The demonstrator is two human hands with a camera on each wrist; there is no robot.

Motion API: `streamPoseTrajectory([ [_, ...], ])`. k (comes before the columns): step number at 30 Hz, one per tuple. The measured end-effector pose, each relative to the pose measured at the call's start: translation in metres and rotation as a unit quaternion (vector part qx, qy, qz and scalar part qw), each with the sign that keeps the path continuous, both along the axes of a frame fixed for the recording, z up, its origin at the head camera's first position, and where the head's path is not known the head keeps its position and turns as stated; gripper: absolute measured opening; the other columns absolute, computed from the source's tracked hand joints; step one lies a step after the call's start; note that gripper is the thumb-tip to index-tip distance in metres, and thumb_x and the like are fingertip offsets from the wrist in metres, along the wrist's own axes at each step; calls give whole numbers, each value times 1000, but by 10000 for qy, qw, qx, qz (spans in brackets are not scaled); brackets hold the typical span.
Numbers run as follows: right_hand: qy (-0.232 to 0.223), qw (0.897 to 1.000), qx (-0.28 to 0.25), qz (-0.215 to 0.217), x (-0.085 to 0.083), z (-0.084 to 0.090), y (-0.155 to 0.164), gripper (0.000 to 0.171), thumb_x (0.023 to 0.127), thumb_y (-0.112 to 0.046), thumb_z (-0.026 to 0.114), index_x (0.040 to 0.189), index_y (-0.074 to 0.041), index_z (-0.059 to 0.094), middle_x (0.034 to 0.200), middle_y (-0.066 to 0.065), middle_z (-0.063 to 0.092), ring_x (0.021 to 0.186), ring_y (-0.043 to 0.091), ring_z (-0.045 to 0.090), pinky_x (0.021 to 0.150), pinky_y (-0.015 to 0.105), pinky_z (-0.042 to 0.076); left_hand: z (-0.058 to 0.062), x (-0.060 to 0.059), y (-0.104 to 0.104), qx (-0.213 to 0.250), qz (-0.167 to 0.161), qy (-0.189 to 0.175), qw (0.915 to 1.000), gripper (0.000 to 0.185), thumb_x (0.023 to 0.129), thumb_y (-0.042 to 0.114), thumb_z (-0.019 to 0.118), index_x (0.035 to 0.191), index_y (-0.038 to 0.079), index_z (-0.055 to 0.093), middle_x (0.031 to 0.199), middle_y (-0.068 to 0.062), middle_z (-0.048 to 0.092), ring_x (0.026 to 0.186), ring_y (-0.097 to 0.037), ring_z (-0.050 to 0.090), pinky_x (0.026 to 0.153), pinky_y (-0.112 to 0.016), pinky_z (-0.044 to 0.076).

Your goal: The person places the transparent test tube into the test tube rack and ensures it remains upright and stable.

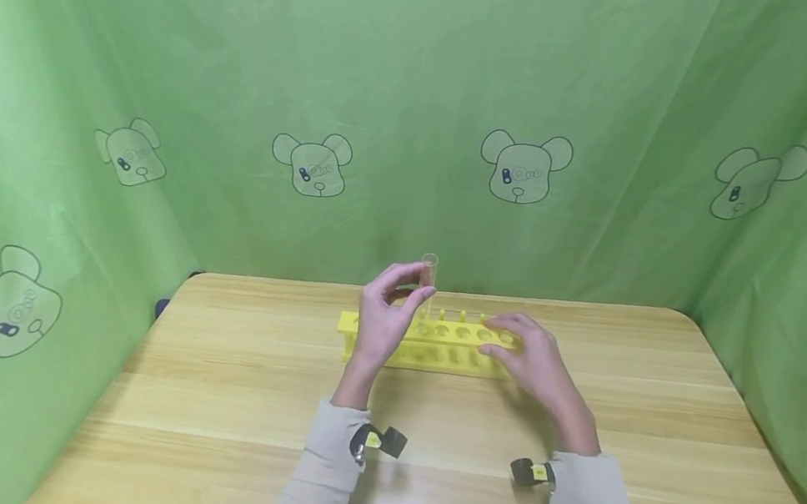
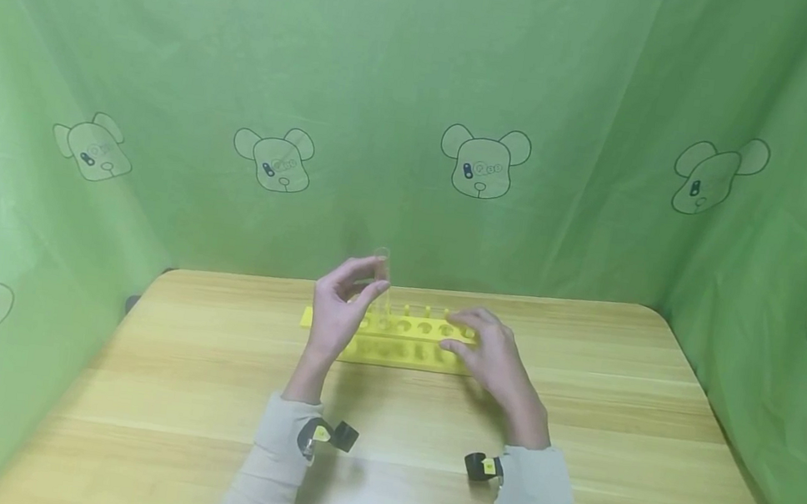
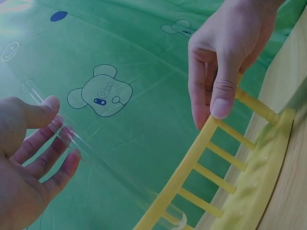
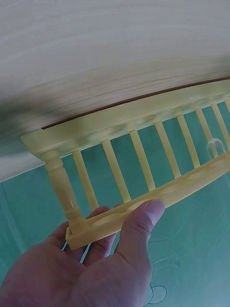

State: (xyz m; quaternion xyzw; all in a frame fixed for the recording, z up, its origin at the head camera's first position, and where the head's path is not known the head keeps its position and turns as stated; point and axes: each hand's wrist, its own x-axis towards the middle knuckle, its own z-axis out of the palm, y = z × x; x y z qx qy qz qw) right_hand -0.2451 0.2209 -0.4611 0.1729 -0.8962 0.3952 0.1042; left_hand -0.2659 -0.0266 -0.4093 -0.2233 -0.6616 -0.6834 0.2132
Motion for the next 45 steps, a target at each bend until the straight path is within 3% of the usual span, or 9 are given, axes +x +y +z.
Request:
streamPoseTrajectory([
  [8,-28,10000,-19,12,1,0,0,45,87,-16,83,127,-2,69,128,16,65,121,40,60,108,60,46,-1,2,-1,-71,27,26,10000,30,89,2,78,119,-2,71,109,-16,72,101,-28,70,90,-49,61],
  [16,-7,10000,-13,-32,0,0,-1,44,88,-16,82,127,-2,69,129,16,65,122,41,59,109,61,44,1,2,1,-65,28,31,10000,32,88,-6,76,119,-6,69,109,-25,70,101,-41,68,89,-55,60],
  [21,-74,10000,15,-60,0,0,-1,44,88,-17,82,127,-2,69,130,16,64,122,41,59,110,60,43,13,12,3,-77,3,31,10000,31,87,-11,73,118,-11,67,108,-29,69,101,-46,67,89,-59,59],
  [26,-38,10000,14,-16,1,1,0,44,88,-16,83,127,-1,69,129,17,65,121,41,59,109,60,44,24,22,2,-110,58,47,9999,29,87,-11,73,115,-12,68,106,-29,69,99,-43,68,88,-56,60],
  [39,106,9999,1,-18,2,-1,0,44,86,-15,84,126,-1,69,127,16,66,120,40,60,108,60,46,22,22,3,-97,61,-8,9999,30,87,-12,73,116,-12,67,107,-29,69,99,-45,68,88,-59,59],
  [45,93,10000,25,-20,1,-1,1,43,87,-14,83,126,-2,69,127,15,66,120,40,60,108,60,45,22,23,4,-137,65,4,9999,29,87,-12,73,116,-12,68,106,-28,70,98,-43,69,88,-48,62],
])
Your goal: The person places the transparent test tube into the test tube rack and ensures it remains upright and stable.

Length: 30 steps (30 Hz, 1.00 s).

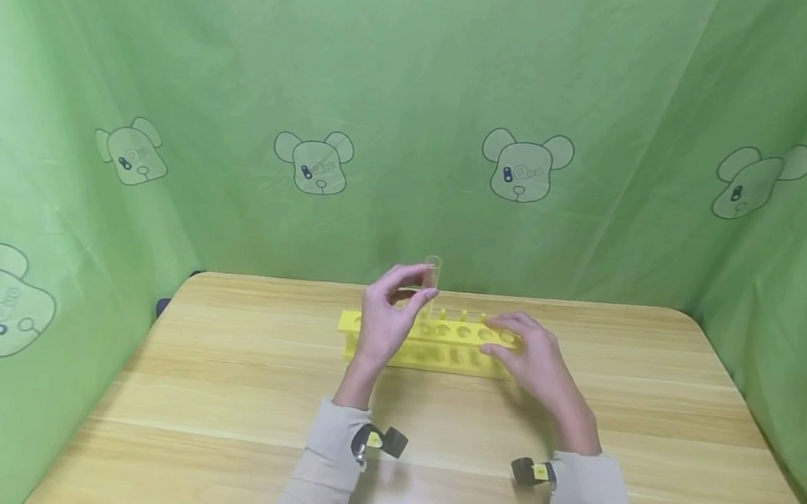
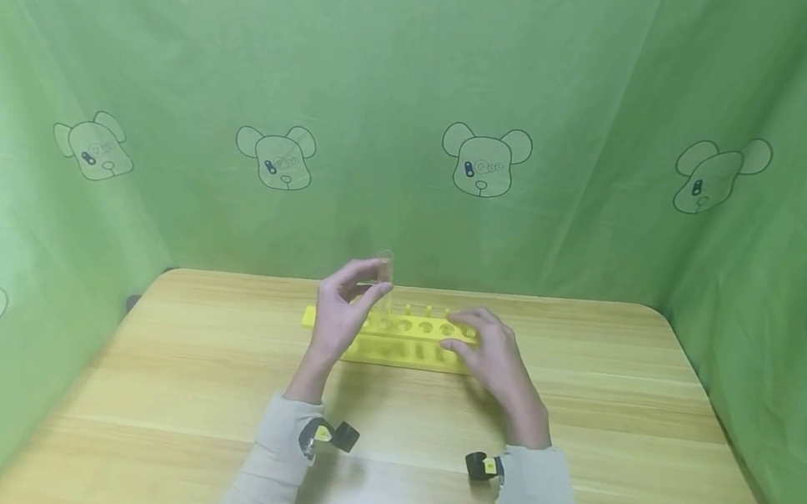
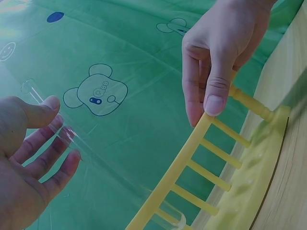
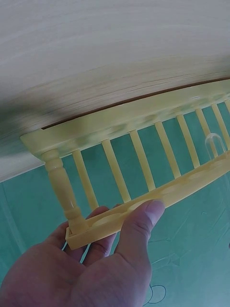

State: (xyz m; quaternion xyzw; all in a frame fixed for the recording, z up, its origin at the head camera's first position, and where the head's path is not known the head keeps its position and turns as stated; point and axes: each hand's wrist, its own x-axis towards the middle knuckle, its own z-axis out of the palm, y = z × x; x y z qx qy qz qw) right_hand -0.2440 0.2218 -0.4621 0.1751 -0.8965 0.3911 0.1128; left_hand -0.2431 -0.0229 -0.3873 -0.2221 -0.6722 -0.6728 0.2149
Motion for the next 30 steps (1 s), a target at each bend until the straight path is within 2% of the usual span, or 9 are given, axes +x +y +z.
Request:
streamPoseTrajectory([
  [4,-29,10000,6,14,-1,-1,0,43,87,-14,83,126,-1,69,127,16,66,120,40,60,109,60,45,-1,0,0,-1,22,-13,10000,30,86,-12,73,115,-12,68,106,-28,70,97,-42,69,87,-39,62],
  [14,14,10000,24,16,-1,-1,0,44,87,-15,84,126,-2,70,127,16,66,120,40,60,108,59,46,-4,-1,0,-6,46,-126,9999,30,87,-12,73,116,-12,67,106,-27,70,98,-40,69,87,-37,62],
  [16,18,10000,23,28,0,-1,0,44,87,-15,83,126,-2,70,127,15,66,119,39,60,108,59,46,-7,-4,0,-6,44,-121,9999,30,87,-12,73,116,-12,68,107,-27,70,98,-42,69,87,-43,62],
  [22,4,10000,9,50,0,-1,1,43,87,-15,83,126,-2,69,128,15,66,119,38,61,108,58,46,-29,-20,0,67,-1,-53,10000,30,88,-4,77,118,-4,70,107,-21,72,99,-35,70,87,-52,61],
  [27,55,10000,-4,54,-1,-2,1,43,87,-14,83,126,-1,70,127,15,66,118,39,61,107,59,47,-32,-21,0,77,-34,-106,9999,30,89,-1,77,118,-3,71,108,-19,72,100,-33,70,88,-52,61],
  [30,83,9999,-30,56,-1,-3,0,43,87,-14,83,125,-1,70,127,16,66,118,40,61,107,60,46,-32,-20,-1,47,8,-129,9999,29,89,0,77,118,-2,72,108,-18,72,100,-32,70,88,-47,62],
])
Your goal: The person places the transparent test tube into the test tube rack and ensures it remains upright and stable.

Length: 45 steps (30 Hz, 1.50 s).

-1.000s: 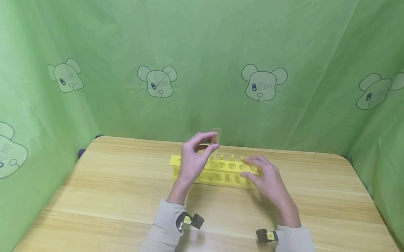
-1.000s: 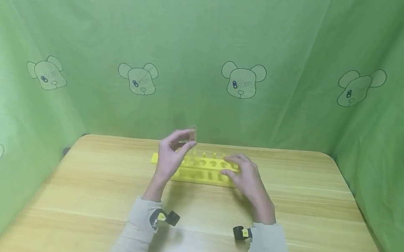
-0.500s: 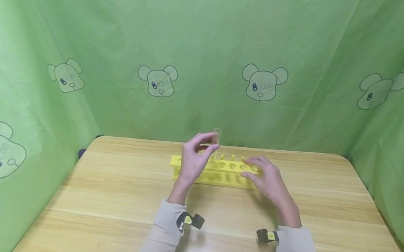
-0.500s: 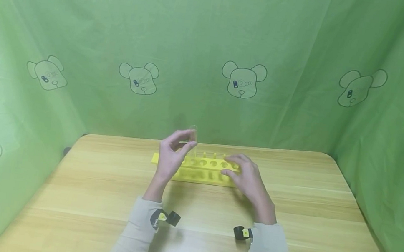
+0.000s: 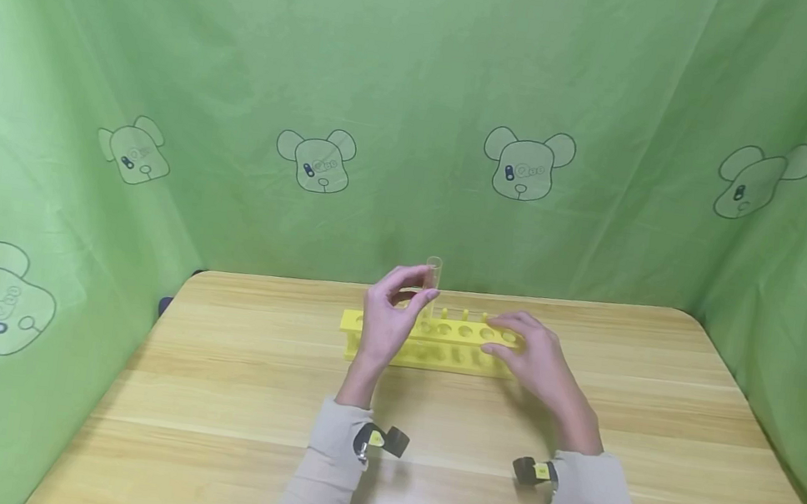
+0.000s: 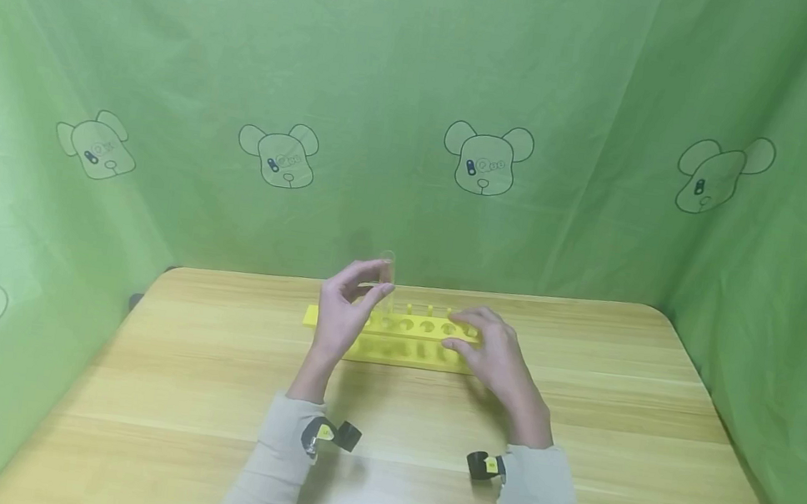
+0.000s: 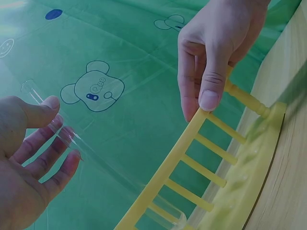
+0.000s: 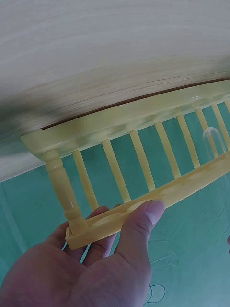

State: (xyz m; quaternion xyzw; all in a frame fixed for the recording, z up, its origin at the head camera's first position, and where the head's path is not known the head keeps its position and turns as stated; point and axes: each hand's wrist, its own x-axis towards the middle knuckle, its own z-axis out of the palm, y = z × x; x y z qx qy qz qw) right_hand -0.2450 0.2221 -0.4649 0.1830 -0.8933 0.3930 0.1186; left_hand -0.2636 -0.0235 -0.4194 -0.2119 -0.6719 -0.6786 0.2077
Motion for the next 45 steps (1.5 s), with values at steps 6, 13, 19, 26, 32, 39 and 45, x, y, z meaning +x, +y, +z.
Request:
streamPoseTrajectory([
  [6,31,10000,32,-2,-2,-1,1,43,87,-15,83,126,-1,69,127,17,66,119,41,60,107,61,46,0,-1,0,1,21,-77,10000,30,88,0,78,117,-1,72,108,-17,73,100,-30,70,89,-44,61],
  [13,-12,10000,73,-10,-4,-1,1,43,87,-14,83,126,-2,70,126,15,66,119,39,61,107,59,47,-2,-4,1,12,13,-12,10000,30,88,1,78,117,-1,72,107,-17,72,100,-30,70,89,-49,61],
  [19,-33,10000,52,32,-6,-1,2,44,87,-14,83,127,-2,69,127,16,66,119,39,61,108,59,47,-2,-5,4,-61,115,-92,9999,31,87,-5,77,117,-4,71,107,-20,72,100,-34,69,88,-45,62],
  [26,-54,10000,46,-1,-7,-1,3,43,88,-15,83,127,-2,69,129,16,65,121,39,60,109,59,45,14,6,4,-86,48,-60,9999,31,87,-11,74,116,-12,67,106,-28,69,100,-42,68,88,-47,62],
  [32,-68,10000,36,36,-9,-1,3,44,88,-14,83,127,-2,69,128,16,65,121,39,60,109,59,45,21,12,4,-80,35,-99,9999,29,86,-11,74,115,-11,69,106,-27,70,100,-40,68,88,-42,62],
  [39,-80,10000,50,12,-9,-2,2,44,88,-14,83,127,-2,69,128,16,65,121,40,60,109,60,45,19,10,5,-117,85,-115,9998,29,86,-10,74,115,-10,69,106,-26,70,100,-39,69,88,-42,62],
  [45,-51,10000,27,16,-8,-2,2,44,87,-15,83,127,-1,69,128,17,65,120,41,60,109,60,45,16,10,5,-129,73,-155,9998,29,87,-10,74,115,-11,68,107,-26,70,101,-39,69,90,-51,60],
])
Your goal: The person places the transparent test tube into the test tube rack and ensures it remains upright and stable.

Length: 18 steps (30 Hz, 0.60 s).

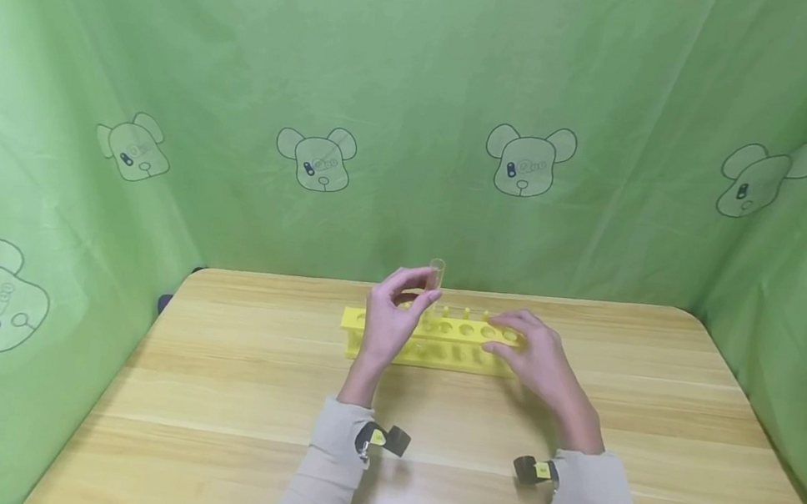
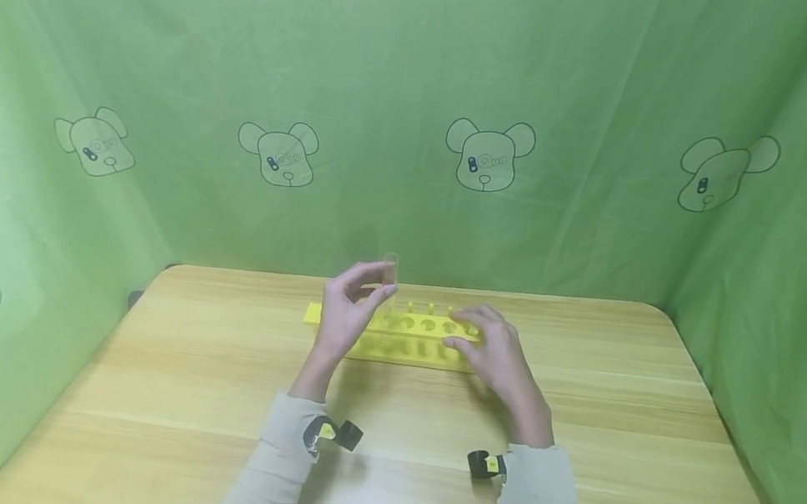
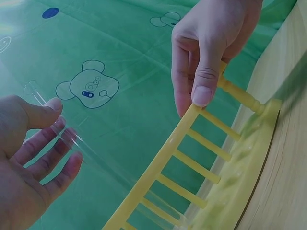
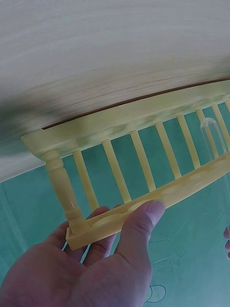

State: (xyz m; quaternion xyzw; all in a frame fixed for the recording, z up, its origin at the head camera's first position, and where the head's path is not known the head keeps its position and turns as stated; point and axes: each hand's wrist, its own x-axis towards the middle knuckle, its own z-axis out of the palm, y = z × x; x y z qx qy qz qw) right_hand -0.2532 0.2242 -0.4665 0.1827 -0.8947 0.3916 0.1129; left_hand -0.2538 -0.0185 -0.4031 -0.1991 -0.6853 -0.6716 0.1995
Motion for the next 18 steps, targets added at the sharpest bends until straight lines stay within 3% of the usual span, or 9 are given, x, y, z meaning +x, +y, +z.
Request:
streamPoseTrajectory([
  [10,35,10000,-21,-4,0,0,0,43,88,-15,83,126,-1,69,127,17,66,119,41,60,108,61,45,2,2,-2,-25,-57,92,9999,29,86,-12,73,115,-14,67,107,-30,69,100,-46,68,89,-56,60],
  [18,54,10000,11,0,0,0,0,43,88,-15,83,126,-1,69,127,17,66,119,41,61,108,60,45,-26,-20,-4,-60,-50,50,10000,31,88,0,79,117,-2,72,109,-18,73,100,-33,71,89,-41,62],
])
